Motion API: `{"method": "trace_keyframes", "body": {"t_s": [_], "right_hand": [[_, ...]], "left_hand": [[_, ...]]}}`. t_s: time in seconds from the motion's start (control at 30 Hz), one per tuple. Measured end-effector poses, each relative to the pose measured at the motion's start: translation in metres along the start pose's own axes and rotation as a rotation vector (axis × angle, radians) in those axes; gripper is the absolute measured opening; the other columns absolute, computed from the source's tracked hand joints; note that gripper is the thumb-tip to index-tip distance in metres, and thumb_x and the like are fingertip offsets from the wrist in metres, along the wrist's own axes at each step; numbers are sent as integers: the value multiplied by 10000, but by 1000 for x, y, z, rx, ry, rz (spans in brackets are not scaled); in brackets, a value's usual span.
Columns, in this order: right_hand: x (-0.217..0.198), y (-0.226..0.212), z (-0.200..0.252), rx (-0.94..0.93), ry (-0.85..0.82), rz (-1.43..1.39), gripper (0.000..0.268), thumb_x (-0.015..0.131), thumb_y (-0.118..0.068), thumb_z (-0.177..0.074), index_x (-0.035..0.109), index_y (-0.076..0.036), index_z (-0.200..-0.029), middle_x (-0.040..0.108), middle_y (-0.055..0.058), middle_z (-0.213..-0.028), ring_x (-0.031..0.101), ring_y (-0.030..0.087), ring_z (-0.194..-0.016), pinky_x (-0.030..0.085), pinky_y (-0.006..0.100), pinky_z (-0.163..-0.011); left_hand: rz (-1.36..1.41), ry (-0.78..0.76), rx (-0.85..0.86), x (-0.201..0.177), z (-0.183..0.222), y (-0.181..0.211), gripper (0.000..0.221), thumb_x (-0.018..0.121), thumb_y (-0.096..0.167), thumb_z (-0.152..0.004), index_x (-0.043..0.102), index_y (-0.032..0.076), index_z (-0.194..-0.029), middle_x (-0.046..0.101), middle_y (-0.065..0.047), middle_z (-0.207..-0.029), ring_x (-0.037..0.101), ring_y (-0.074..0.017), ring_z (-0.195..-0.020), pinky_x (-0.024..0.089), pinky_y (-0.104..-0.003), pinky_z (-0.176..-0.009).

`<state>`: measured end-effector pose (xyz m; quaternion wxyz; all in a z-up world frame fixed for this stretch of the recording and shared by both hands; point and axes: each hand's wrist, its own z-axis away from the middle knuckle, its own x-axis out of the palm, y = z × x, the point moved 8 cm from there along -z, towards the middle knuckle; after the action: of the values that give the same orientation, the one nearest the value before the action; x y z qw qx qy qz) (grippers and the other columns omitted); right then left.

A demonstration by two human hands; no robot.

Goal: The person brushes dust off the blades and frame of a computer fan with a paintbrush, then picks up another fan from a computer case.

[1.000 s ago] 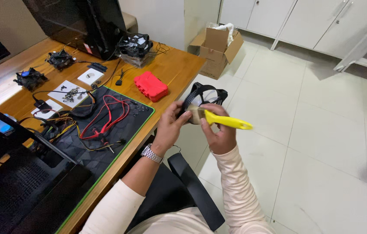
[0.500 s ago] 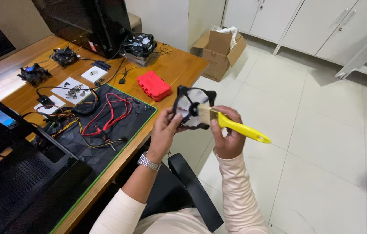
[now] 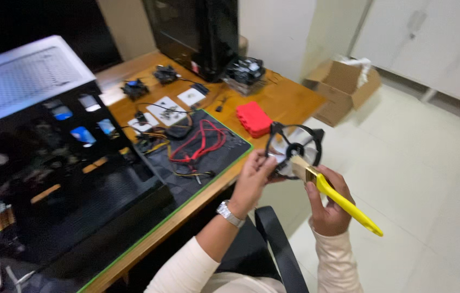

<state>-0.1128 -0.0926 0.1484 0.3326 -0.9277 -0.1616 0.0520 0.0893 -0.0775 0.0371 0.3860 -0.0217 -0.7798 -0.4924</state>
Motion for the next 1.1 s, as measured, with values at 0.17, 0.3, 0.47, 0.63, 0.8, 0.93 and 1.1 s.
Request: {"method": "trace_keyframes", "body": {"t_s": [0.17,0.3,0.47,0.63,0.8,0.93,1.1], "right_hand": [[10,-13,-3,-20,-64,111,288,718,-26,-921,679,40,-1199,683,223,-1105,711,372,-1004,583,440,-880],[13,-35,-7,-148,-72,221,181,740,0,-887,735,1,-1067,717,162,-1031,726,370,-981,575,443,-890],[8,-38,-8,-148,-81,202,182,714,-8,-897,748,-13,-1075,730,163,-1021,726,374,-978,562,458,-909],[0,-28,-6,-97,-44,181,185,701,-40,-915,728,-21,-1097,705,193,-1041,726,382,-998,583,472,-926],[5,-31,-4,-129,-120,189,177,703,2,-903,747,-13,-1074,745,168,-1042,739,382,-1015,568,484,-947],[5,-27,-2,-62,-94,131,179,689,-37,-920,733,-21,-1093,741,169,-1076,731,380,-1059,567,493,-964],[8,-17,-5,-74,-164,168,162,701,-32,-916,740,-32,-1073,753,154,-1040,736,377,-1042,564,489,-946]], "left_hand": [[69,14,-33,3,4,5,332,665,79,-998,525,-21,-1282,711,-154,-1162,730,-311,-969,664,-467,-704],[49,8,-57,5,9,0,400,669,12,-960,520,-13,-1330,682,-119,-1148,721,-253,-948,661,-407,-742],[37,2,-85,4,12,-1,394,646,8,-964,519,-15,-1336,684,-132,-1160,726,-282,-947,659,-433,-757],[-70,-19,-40,11,15,17,400,645,36,-970,515,-11,-1345,685,-104,-1198,711,-218,-984,649,-377,-789],[-141,-52,-15,14,18,22,387,624,32,-986,510,-3,-1355,703,-103,-1179,717,-199,-980,638,-358,-831],[-162,-19,-10,16,23,24,382,640,31,-976,530,-11,-1339,702,-100,-1140,710,-194,-967,639,-350,-818],[-91,5,-40,13,22,22,408,648,25,-964,526,-33,-1348,699,-119,-1141,711,-213,-972,633,-359,-822]]}}
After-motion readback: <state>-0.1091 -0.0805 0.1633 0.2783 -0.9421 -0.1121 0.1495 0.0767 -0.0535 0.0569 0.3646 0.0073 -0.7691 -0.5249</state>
